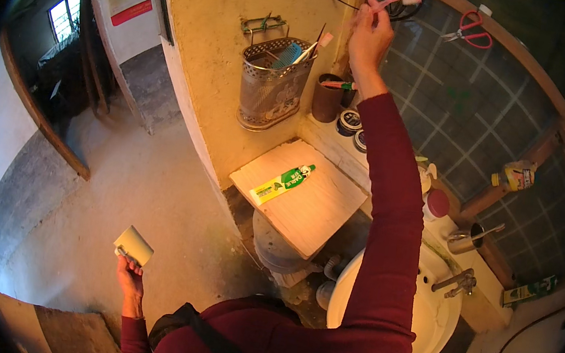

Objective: The person washes a light green cup and a pink toothbrush under running water in a bathroom sink. They then place the toothbrush into a metal holder and put the cup into a white storage container in the kitchen. Finally, the person dries their hands with a towel.

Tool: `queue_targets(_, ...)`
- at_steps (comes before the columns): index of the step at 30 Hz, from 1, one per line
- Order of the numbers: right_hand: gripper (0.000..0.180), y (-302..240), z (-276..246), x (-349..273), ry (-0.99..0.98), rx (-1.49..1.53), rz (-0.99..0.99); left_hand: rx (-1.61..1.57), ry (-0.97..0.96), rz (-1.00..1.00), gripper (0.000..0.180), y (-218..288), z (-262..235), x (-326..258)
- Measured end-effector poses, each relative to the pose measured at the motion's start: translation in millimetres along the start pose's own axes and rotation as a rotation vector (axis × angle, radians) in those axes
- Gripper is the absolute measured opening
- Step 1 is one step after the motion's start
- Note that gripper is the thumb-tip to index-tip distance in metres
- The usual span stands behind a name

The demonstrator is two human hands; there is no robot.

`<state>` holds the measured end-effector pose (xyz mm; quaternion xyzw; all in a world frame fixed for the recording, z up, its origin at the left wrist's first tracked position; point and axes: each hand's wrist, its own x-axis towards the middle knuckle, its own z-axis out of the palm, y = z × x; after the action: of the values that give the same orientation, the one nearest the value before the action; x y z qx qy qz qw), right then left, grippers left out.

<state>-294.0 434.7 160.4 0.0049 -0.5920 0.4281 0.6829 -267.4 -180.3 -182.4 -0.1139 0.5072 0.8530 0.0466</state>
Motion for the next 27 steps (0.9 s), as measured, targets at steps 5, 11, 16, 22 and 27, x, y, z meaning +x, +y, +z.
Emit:
queue_targets(5,0.020,19.2,14.4,22.1,-0.090,0.037,-0.006,0.010,-0.004,-0.008,0.029,-2.6,4.7,-2.3)
queue_targets(11,0.020,20.8,27.0,12.3,-0.492,-0.264,0.240,0.015,0.005,0.004,0.029,-1.0,0.0,-1.1)
queue_targets(16,0.026,14.6,23.0,4.1,-0.522,-0.313,0.320,0.022,-0.013,-0.003,0.029,-0.8,1.0,-1.1)
queue_targets(22,0.047,14.6,16.0,3.3,-0.691,-0.788,0.094,0.050,-0.031,-0.002,0.028,0.7,8.1,-3.5)
queue_targets(27,0.050,-2.1,13.5,7.2,-0.551,-1.315,-0.825,0.039,-0.045,-0.015,0.027,0.7,17.3,-4.9)
